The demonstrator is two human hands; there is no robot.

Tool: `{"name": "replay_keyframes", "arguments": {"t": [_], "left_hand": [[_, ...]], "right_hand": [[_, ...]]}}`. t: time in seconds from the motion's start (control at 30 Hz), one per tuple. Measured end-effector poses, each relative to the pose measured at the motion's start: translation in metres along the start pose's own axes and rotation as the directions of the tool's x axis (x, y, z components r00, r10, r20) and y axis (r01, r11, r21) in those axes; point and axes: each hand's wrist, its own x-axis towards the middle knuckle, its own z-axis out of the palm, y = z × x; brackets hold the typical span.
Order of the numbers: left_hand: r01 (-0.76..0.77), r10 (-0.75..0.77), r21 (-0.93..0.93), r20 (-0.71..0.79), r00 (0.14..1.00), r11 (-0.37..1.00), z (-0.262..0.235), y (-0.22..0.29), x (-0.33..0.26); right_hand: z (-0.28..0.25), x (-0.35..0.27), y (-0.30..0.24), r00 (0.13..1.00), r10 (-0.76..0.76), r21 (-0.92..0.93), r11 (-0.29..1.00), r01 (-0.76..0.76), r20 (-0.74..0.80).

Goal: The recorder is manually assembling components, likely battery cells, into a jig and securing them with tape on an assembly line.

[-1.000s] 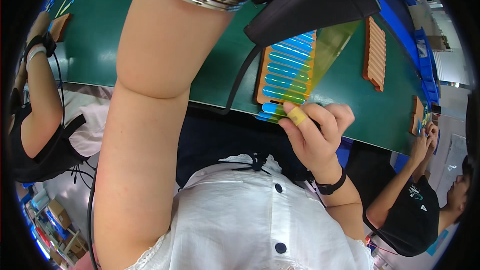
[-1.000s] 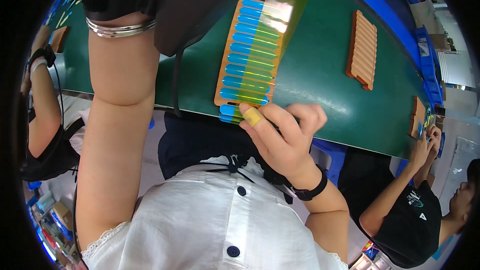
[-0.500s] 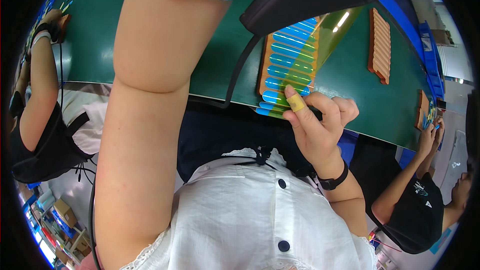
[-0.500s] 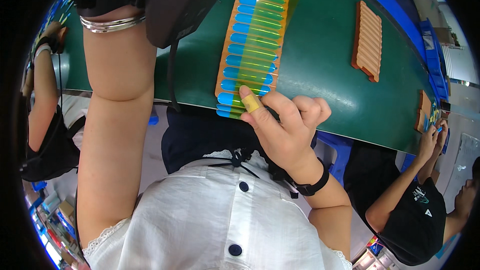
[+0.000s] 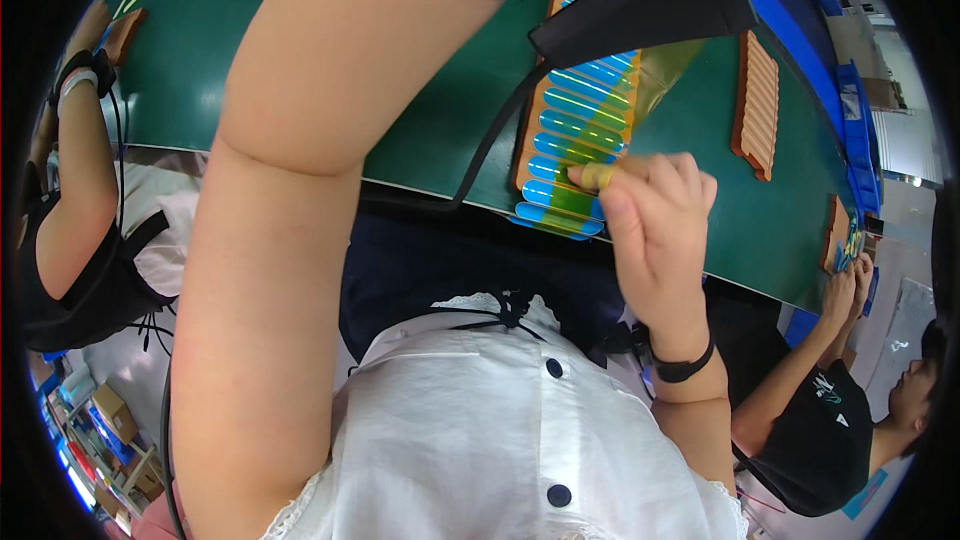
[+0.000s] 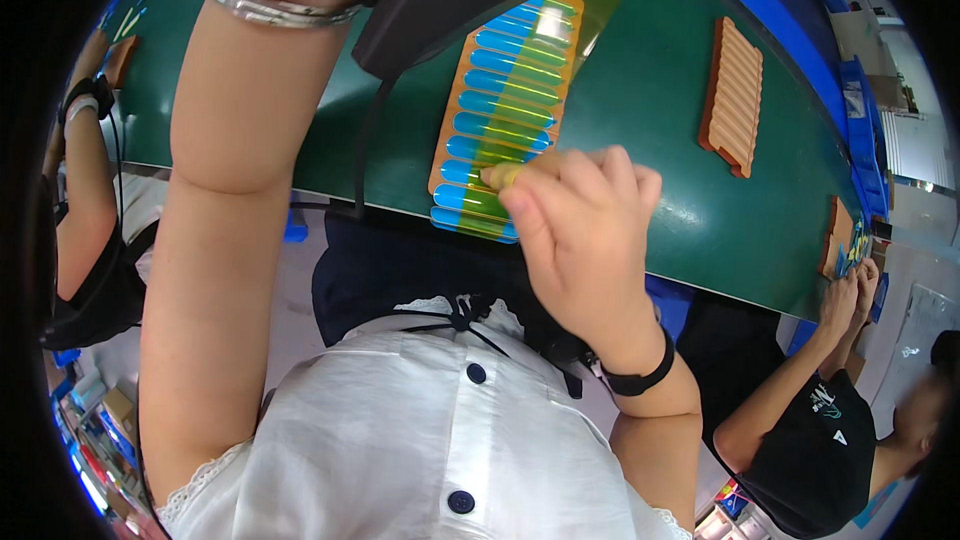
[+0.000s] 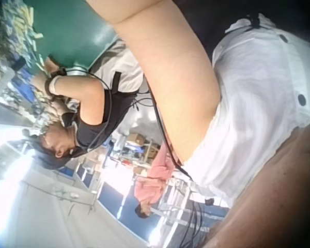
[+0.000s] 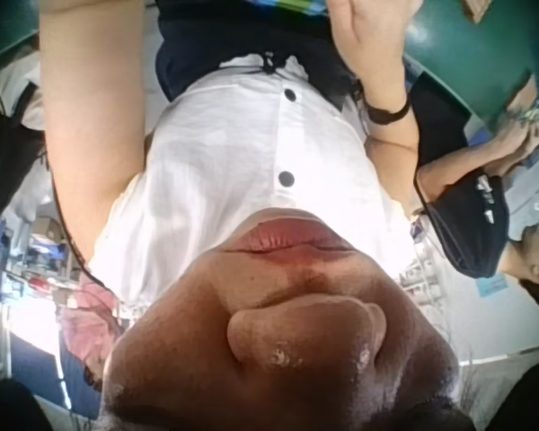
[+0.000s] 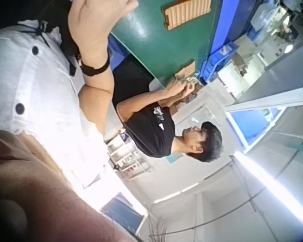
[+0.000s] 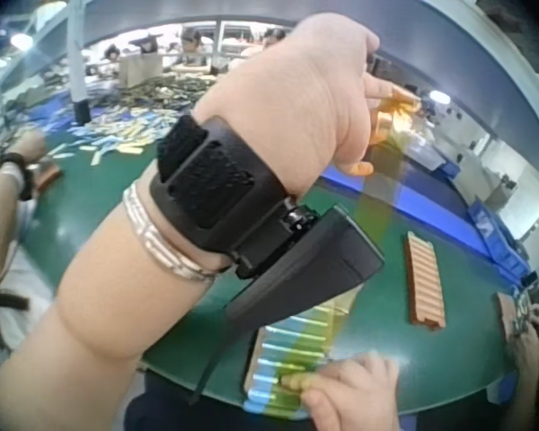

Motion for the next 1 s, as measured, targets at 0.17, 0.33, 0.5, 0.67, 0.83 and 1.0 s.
{"name": "replay_keyframes", "arguments": {"t": [0.17, 0.33, 0.5, 0.67, 0.83, 1.0], "left_hand": [[0.004, -0.001, 0.044, -0.061, 0.998, 0.999, -0.002, -0.003, 0.001], [0.019, -0.021, 0.03, 0.087, 0.996, 0.999, -0.006, 0.0, -0.015], [0.077, 0.007, 0.188, -0.408, 0.913, 0.979, 0.041, 0.002, -0.024], [0.077, -0.007, 0.15, -0.422, 0.907, 0.986, 0.031, -0.008, -0.01], [0.084, -0.026, 0.132, -0.394, 0.919, 0.988, 0.021, -0.026, 0.014], [0.147, -0.082, 0.174, -0.333, 0.939, 0.974, 0.005, -0.038, 0.024]], "right_hand": [[-0.004, 0.028, 0.009, 0.949, 0.234, 0.341, 0.892, -0.297, 0.213], [-0.001, 0.038, 0.019, 0.856, 0.407, 0.559, 0.649, -0.516, 0.318], [0.005, 0.048, 0.026, 0.862, 0.398, 0.535, 0.676, -0.507, 0.313], [0.005, 0.065, 0.028, 0.889, 0.39, 0.458, 0.762, -0.458, 0.241], [0.009, 0.085, 0.046, 0.89, 0.42, 0.33, 0.826, -0.456, 0.178], [0.02, 0.113, 0.069, 0.933, 0.354, 0.134, 0.923, -0.36, 0.065]]}}
